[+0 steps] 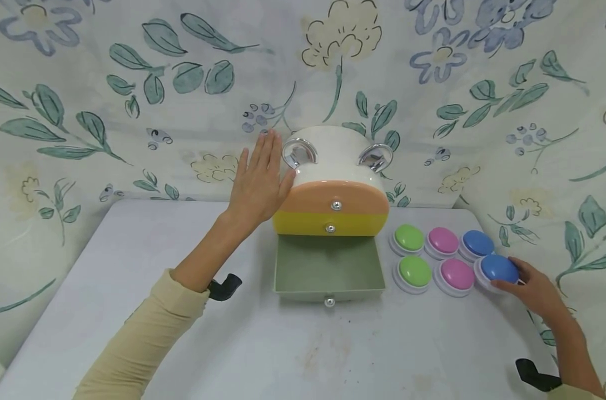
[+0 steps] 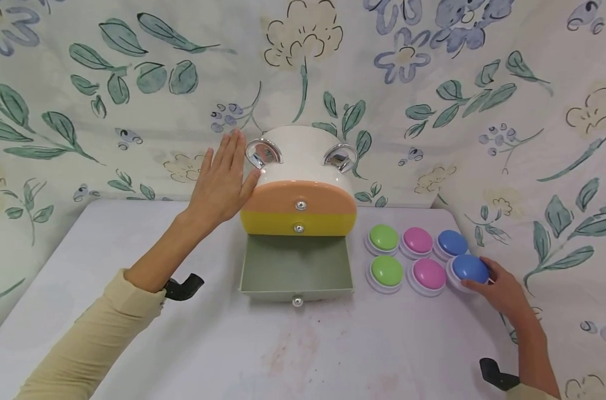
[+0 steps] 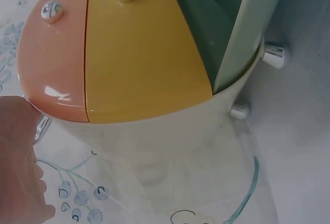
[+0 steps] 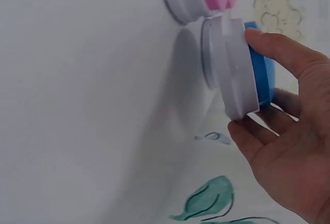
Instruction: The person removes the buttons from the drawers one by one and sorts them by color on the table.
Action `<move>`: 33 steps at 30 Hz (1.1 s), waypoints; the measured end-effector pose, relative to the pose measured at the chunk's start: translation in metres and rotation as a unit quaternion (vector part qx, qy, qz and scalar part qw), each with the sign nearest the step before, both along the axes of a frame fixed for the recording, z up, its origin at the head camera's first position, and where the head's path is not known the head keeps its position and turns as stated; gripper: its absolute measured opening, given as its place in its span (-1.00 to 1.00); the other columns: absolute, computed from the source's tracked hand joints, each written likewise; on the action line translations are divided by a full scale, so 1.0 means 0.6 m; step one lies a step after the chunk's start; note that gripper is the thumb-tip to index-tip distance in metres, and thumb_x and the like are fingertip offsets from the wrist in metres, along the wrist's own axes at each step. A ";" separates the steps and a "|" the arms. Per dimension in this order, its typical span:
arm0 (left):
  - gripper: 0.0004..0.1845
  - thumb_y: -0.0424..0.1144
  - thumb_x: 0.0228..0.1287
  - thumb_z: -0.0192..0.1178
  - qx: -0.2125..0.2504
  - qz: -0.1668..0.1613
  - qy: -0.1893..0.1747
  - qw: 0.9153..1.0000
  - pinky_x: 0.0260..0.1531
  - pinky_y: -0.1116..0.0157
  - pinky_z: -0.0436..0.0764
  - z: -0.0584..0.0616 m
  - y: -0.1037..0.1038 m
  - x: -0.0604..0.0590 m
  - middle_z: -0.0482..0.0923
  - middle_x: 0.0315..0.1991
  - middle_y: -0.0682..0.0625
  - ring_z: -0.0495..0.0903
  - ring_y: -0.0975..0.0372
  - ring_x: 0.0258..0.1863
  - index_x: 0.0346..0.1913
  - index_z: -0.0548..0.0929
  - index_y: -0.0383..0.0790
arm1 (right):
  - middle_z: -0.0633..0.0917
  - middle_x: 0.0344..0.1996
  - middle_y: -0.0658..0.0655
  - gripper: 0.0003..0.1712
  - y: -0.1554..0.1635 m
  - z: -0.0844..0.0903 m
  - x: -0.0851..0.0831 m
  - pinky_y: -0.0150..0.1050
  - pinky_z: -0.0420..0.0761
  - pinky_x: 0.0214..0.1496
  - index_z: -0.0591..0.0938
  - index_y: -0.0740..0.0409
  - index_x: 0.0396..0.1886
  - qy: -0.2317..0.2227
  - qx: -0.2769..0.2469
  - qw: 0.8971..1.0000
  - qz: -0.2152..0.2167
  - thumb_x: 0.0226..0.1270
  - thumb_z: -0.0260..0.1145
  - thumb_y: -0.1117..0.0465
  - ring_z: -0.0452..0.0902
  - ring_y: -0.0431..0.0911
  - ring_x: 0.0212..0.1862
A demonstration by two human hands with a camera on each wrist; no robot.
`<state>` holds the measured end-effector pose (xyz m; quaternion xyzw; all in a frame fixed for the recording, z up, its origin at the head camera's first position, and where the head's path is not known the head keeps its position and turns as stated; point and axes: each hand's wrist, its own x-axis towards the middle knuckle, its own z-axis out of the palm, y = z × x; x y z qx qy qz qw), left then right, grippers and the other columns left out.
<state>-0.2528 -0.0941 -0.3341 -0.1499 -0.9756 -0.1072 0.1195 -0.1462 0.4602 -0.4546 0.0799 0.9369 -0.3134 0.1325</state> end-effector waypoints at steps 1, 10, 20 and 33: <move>-0.21 0.07 0.60 -0.25 -0.001 0.000 0.000 1.000 0.47 0.02 -0.34 0.000 0.000 0.000 -0.35 0.61 -0.14 -0.38 0.08 0.57 0.58 -0.26 -0.34 | -0.03 0.34 0.77 0.14 0.001 -0.004 0.001 0.48 0.28 0.15 -0.18 0.55 0.50 -0.001 0.000 1.000 -0.002 0.45 0.25 -0.14 -0.03 0.68 0.30; -0.21 0.07 0.60 -0.25 0.003 -0.002 0.006 1.000 0.47 0.00 -0.31 -0.002 0.000 0.000 -0.34 0.61 -0.14 -0.37 0.08 0.57 0.59 -0.25 -0.34 | -0.04 0.34 0.77 0.15 0.000 -0.037 0.004 0.47 0.24 0.18 -0.15 0.56 0.49 -0.006 -0.007 1.000 -0.022 0.42 0.26 -0.16 -0.06 0.67 0.32; -0.22 0.07 0.60 -0.26 0.001 -0.001 0.005 1.000 0.47 0.00 -0.32 -0.002 0.001 0.000 -0.34 0.61 -0.14 -0.38 0.08 0.57 0.58 -0.26 -0.34 | -0.08 0.37 0.74 0.16 -0.002 -0.049 0.008 0.49 0.20 0.19 -0.19 0.51 0.51 -0.011 -0.021 0.999 -0.041 0.43 0.23 -0.18 -0.10 0.66 0.34; -0.21 0.07 0.60 -0.27 0.002 -0.002 0.003 1.000 0.47 0.02 -0.35 -0.001 0.001 0.000 -0.36 0.61 -0.13 -0.40 0.09 0.56 0.58 -0.28 -0.33 | -0.17 0.44 0.65 0.16 -0.009 -0.050 0.014 0.49 0.15 0.21 -0.29 0.40 0.55 0.032 -0.038 0.996 -0.071 0.46 0.22 -0.15 -0.17 0.61 0.39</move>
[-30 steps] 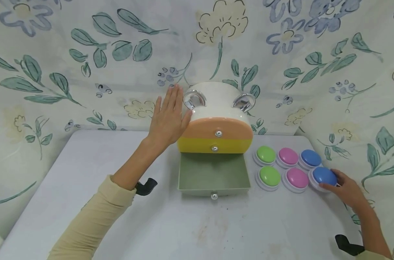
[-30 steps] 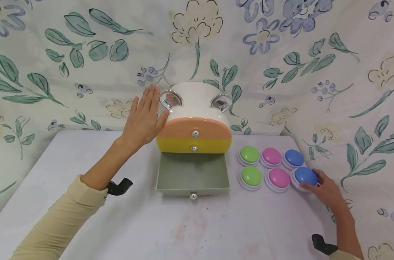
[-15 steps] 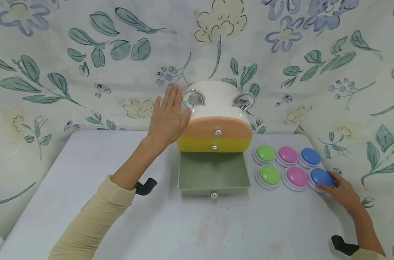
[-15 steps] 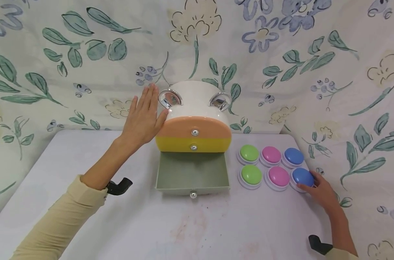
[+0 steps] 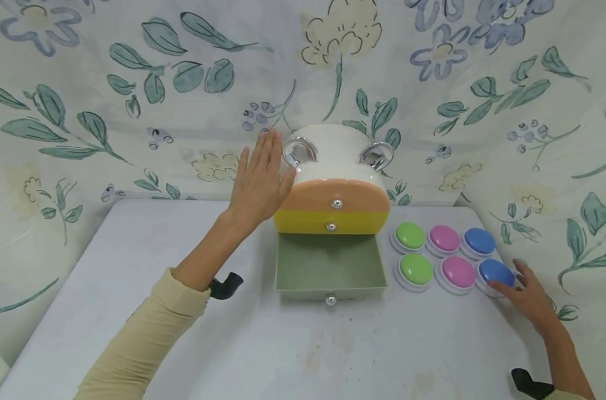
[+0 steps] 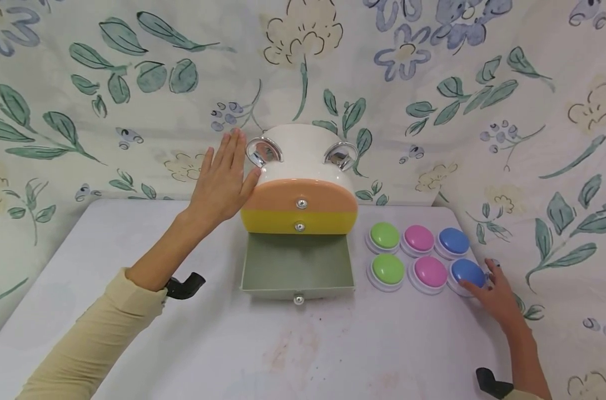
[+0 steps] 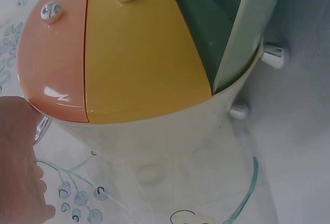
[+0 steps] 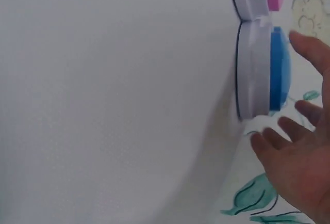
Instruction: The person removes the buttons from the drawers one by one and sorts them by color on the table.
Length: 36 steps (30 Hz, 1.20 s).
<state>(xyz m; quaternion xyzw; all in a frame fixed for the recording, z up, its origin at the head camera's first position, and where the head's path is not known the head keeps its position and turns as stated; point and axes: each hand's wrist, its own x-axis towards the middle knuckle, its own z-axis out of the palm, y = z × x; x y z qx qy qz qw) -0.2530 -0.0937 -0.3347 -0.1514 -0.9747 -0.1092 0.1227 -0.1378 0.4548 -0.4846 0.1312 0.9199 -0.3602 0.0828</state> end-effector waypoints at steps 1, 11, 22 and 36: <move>-0.21 0.08 0.60 -0.27 0.000 0.000 -0.001 1.000 0.47 0.02 -0.35 0.000 0.000 0.000 -0.37 0.61 -0.13 -0.40 0.09 0.56 0.58 -0.28 -0.33 | -0.14 0.45 0.64 0.12 -0.004 0.003 0.001 0.49 0.17 0.21 -0.23 0.40 0.55 0.015 0.009 1.000 -0.014 0.46 0.21 -0.15 -0.14 0.61 0.39; -0.21 0.07 0.60 -0.26 0.002 0.000 0.001 1.000 0.47 0.00 -0.31 -0.001 -0.001 0.000 -0.35 0.61 -0.14 -0.39 0.09 0.57 0.58 -0.27 -0.33 | 0.35 0.36 0.47 -0.29 -0.096 0.062 0.028 0.14 0.40 0.27 0.28 0.33 0.47 0.159 0.057 0.984 -0.047 0.50 0.23 0.05 0.29 0.39 0.33; -0.21 0.06 0.60 -0.25 -0.002 0.002 0.003 1.000 0.47 -0.02 -0.28 -0.002 0.000 0.000 -0.35 0.61 -0.14 -0.38 0.07 0.57 0.58 -0.27 -0.33 | 0.65 -0.01 0.27 -0.60 -0.230 0.098 0.062 -0.64 0.47 -0.03 0.59 0.35 0.13 0.270 -0.042 0.960 0.060 0.32 0.40 0.35 0.46 -0.57 -0.05; -0.22 0.05 0.59 -0.24 0.000 0.004 0.005 1.000 0.47 -0.03 -0.25 0.000 0.003 0.001 -0.33 0.61 -0.14 -0.36 0.06 0.57 0.59 -0.24 -0.34 | 0.74 -0.19 0.05 -0.63 -0.421 0.059 0.108 -0.26 0.68 -0.10 0.71 0.14 -0.11 0.199 -0.140 0.962 0.123 0.05 0.58 0.37 0.70 -0.07 -0.11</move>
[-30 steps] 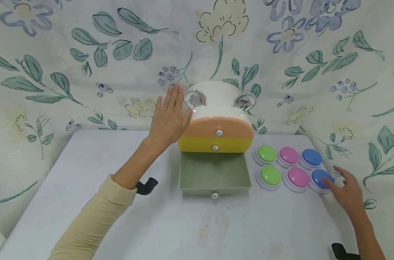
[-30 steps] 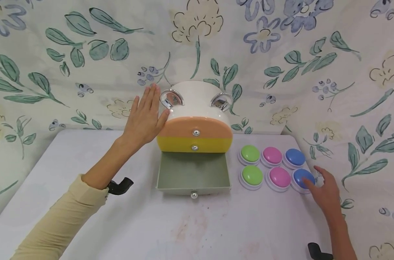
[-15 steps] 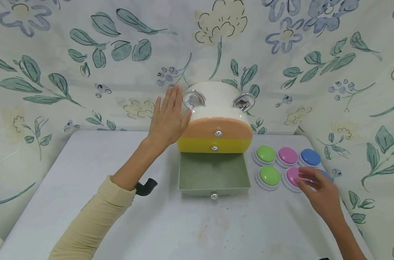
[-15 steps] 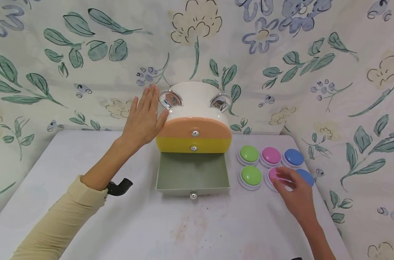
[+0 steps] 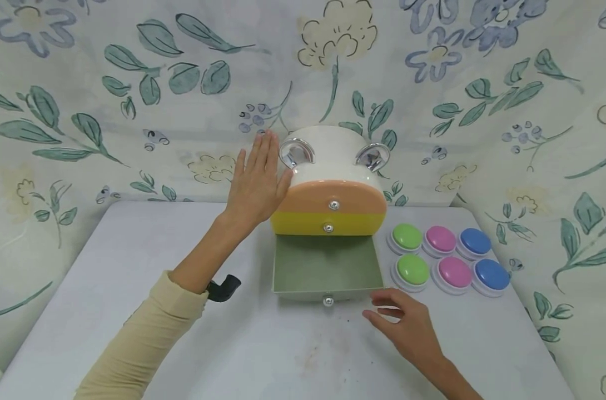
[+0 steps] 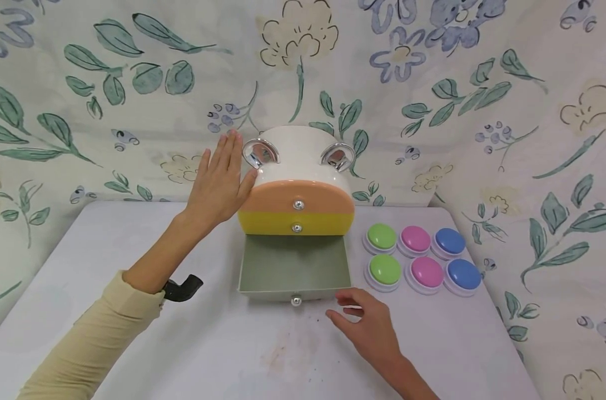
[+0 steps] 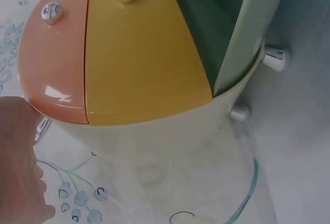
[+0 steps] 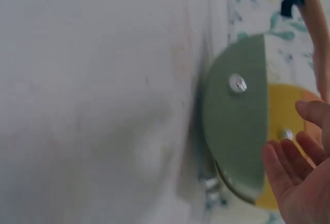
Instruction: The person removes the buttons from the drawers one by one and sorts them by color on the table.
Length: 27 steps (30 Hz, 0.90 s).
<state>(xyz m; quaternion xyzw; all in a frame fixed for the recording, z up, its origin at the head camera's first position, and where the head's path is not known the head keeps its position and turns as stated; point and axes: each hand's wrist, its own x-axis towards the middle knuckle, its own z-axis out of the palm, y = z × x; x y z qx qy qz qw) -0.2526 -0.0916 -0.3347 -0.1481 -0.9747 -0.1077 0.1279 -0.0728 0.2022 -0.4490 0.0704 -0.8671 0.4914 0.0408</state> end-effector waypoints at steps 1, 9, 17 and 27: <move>-0.22 0.05 0.59 -0.24 0.001 0.001 -0.001 1.000 0.47 -0.03 -0.26 0.000 0.000 0.000 -0.33 0.61 -0.14 -0.36 0.06 0.57 0.59 -0.24 -0.34 | 0.74 -0.19 0.07 -0.63 -0.011 -0.006 0.001 -0.28 0.68 -0.10 0.71 0.15 -0.12 0.001 -0.005 1.000 0.007 0.04 0.59 0.37 0.70 -0.07 -0.10; -0.22 0.07 0.59 -0.26 0.002 0.000 -0.003 1.000 0.47 -0.02 -0.27 -0.001 -0.001 -0.001 -0.35 0.61 -0.13 -0.37 0.08 0.57 0.59 -0.26 -0.33 | 0.73 -0.14 0.07 -0.61 -0.064 -0.055 -0.005 -0.27 0.67 -0.05 0.74 0.14 -0.08 0.014 -0.012 0.999 0.042 0.04 0.60 0.32 0.69 0.02 -0.04; -0.22 0.05 0.59 -0.24 0.004 -0.001 -0.003 1.000 0.47 -0.02 -0.28 -0.001 -0.001 0.000 -0.33 0.61 -0.14 -0.37 0.07 0.57 0.59 -0.24 -0.34 | 0.74 -0.14 -0.04 -0.63 -0.087 -0.068 -0.016 -0.31 0.66 -0.07 0.74 0.06 -0.10 0.032 0.037 0.998 0.032 0.06 0.59 0.33 0.70 -0.09 -0.08; -0.22 0.05 0.60 -0.25 0.007 -0.004 -0.004 1.000 0.47 -0.02 -0.29 -0.001 -0.001 -0.001 -0.34 0.61 -0.14 -0.38 0.08 0.57 0.59 -0.26 -0.33 | 0.77 -0.30 -0.07 -0.70 -0.099 -0.087 -0.028 -0.35 0.67 -0.15 0.75 0.05 -0.27 0.121 0.042 0.992 0.022 -0.01 0.61 0.39 0.72 -0.19 -0.20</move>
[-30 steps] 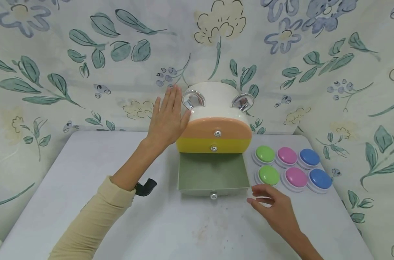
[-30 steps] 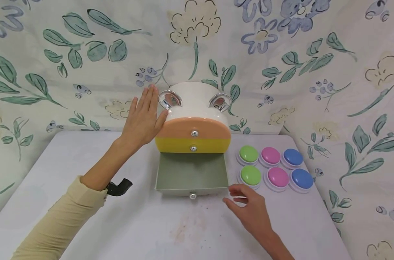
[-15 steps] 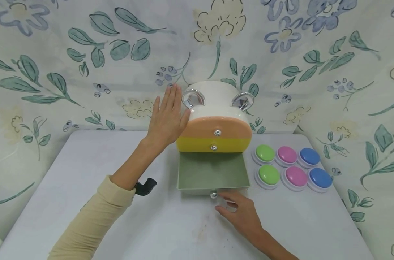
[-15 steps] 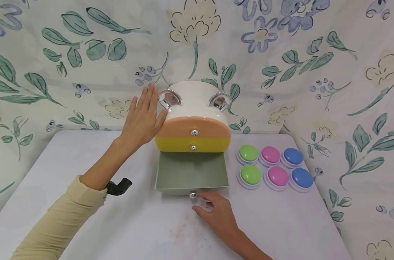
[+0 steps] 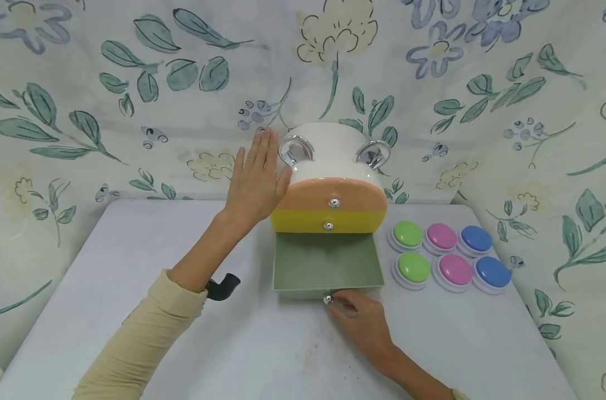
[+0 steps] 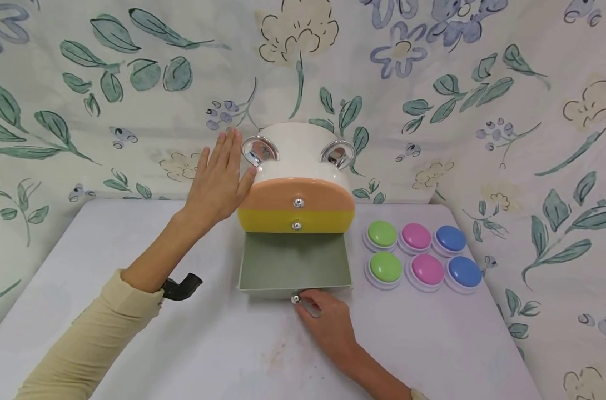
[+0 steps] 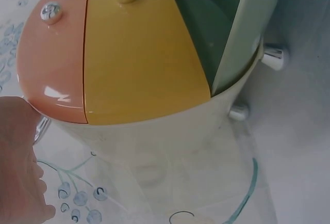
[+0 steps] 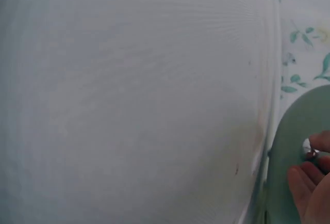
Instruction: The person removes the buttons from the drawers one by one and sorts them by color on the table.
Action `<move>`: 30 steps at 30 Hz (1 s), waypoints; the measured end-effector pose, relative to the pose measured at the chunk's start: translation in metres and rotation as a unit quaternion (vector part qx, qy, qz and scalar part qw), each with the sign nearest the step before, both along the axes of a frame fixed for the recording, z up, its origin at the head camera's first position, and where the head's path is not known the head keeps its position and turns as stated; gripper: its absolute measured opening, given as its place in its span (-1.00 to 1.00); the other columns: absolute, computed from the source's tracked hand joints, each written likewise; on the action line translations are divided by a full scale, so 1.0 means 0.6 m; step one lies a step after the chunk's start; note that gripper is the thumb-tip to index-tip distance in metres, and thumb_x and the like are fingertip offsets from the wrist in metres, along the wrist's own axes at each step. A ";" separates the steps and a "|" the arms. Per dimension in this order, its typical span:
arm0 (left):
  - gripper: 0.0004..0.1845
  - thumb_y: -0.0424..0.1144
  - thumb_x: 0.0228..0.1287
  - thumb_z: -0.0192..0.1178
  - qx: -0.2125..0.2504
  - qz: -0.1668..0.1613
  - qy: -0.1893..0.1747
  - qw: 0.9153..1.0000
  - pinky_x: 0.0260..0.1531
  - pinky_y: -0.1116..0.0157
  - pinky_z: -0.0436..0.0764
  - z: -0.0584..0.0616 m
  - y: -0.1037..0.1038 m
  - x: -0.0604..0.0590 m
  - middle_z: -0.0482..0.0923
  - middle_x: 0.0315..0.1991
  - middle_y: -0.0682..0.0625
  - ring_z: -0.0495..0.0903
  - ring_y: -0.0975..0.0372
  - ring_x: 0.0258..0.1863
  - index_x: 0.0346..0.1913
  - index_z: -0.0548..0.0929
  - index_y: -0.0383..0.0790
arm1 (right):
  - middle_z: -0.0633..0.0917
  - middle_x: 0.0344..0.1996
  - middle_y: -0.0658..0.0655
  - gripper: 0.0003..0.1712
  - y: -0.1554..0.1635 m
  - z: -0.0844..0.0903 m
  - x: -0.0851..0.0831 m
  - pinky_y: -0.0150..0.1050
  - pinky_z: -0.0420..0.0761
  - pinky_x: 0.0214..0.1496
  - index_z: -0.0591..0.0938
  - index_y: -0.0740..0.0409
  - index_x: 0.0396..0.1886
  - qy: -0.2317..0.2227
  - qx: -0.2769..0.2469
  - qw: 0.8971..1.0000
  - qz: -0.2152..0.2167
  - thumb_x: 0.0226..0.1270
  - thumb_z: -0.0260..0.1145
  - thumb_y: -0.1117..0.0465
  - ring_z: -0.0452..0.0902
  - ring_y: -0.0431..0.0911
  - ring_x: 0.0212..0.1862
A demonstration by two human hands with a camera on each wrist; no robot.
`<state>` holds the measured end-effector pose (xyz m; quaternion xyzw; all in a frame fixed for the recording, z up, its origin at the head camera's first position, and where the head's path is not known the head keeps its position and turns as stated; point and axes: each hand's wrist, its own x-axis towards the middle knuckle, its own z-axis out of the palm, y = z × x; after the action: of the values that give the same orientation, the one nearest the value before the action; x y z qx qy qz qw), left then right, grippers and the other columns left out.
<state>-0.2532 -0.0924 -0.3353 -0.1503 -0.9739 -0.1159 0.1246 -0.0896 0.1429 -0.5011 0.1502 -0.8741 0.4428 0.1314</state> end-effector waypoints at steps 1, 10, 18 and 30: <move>-0.22 0.06 0.60 -0.26 0.000 0.000 -0.001 1.000 0.47 -0.02 -0.30 0.000 0.000 0.000 -0.34 0.61 -0.13 -0.38 0.08 0.57 0.59 -0.26 -0.33 | 0.77 -0.30 -0.07 -0.70 -0.001 0.000 0.000 -0.35 0.67 -0.15 0.75 0.05 -0.27 0.003 0.001 1.000 0.001 0.00 0.60 0.39 0.72 -0.20 -0.21; -0.22 0.06 0.60 -0.26 -0.007 0.003 -0.003 1.000 0.47 -0.01 -0.29 -0.002 -0.003 0.000 -0.34 0.61 -0.14 -0.37 0.08 0.57 0.59 -0.25 -0.33 | 0.77 -0.31 -0.06 -0.73 -0.008 0.005 -0.006 -0.37 0.67 -0.17 0.74 0.04 -0.26 0.026 0.017 1.000 0.004 0.04 0.59 0.35 0.70 -0.23 -0.22; -0.23 0.06 0.60 -0.26 0.002 -0.005 -0.003 1.000 0.47 0.00 -0.32 -0.003 -0.004 0.000 -0.33 0.61 -0.14 -0.37 0.08 0.57 0.59 -0.24 -0.33 | 0.76 -0.27 -0.06 -0.76 -0.012 0.009 -0.039 -0.34 0.67 -0.14 0.73 0.08 -0.21 0.008 0.027 1.000 0.009 0.13 0.55 0.33 0.70 -0.22 -0.17; -0.23 0.05 0.61 -0.25 -0.001 -0.004 0.009 1.000 0.47 -0.02 -0.28 -0.004 -0.003 0.000 -0.32 0.61 -0.15 -0.32 0.05 0.57 0.59 -0.22 -0.35 | 0.75 -0.26 -0.04 -0.84 -0.022 0.024 -0.125 -0.30 0.66 -0.09 0.71 0.11 -0.18 -0.032 0.059 0.998 -0.006 0.25 0.48 0.27 0.69 -0.18 -0.13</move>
<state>-0.2530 -0.0945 -0.3378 -0.1558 -0.9721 -0.1142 0.1332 -0.1645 0.1296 -0.4870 0.1386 -0.9032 0.3944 0.0973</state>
